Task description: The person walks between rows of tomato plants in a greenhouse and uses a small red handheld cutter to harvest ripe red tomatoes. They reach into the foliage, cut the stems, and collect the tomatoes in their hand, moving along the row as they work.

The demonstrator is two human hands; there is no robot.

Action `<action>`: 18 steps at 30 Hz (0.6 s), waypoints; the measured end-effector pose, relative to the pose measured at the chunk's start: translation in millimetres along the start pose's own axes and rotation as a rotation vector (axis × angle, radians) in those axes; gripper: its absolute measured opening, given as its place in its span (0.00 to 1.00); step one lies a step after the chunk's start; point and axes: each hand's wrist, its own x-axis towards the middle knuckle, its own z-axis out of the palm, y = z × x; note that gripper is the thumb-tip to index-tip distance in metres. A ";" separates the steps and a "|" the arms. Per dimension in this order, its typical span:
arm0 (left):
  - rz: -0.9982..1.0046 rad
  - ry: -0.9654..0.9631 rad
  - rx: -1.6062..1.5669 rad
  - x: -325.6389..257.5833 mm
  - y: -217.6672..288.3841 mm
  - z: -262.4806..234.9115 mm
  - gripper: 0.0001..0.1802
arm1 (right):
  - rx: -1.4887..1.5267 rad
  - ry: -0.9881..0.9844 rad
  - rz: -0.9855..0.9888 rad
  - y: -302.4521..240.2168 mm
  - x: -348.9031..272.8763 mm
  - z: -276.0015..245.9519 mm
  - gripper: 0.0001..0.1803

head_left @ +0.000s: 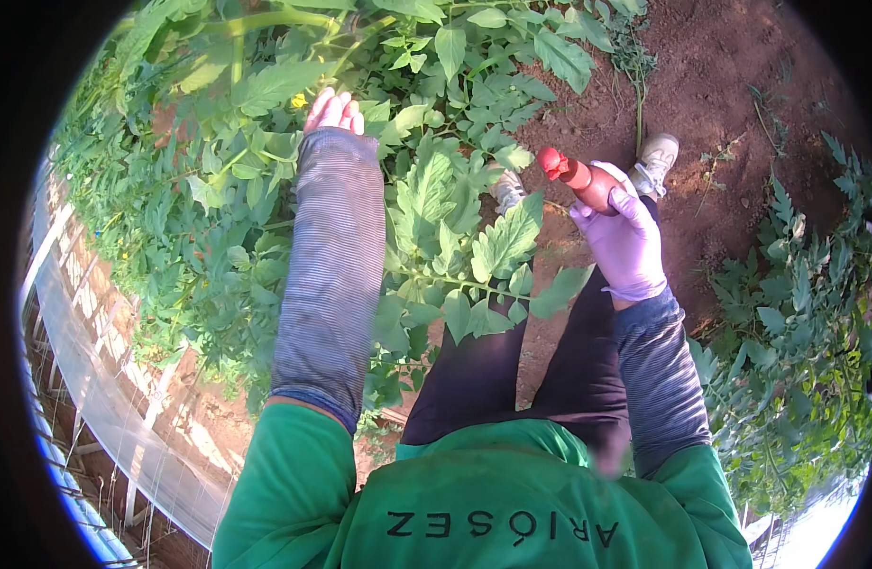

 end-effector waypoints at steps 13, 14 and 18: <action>0.020 -0.115 0.114 16.5 2.6 3.9 0.11 | -0.449 -0.193 -0.266 30.2 87.9 111.9 0.18; 0.023 -0.100 0.270 17.5 2.7 2.5 0.10 | -0.507 -0.197 -0.298 34.7 92.1 118.9 0.18; 0.003 -0.069 0.589 37.4 -5.8 -3.1 0.06 | -0.699 -0.133 -0.430 50.3 107.0 129.2 0.17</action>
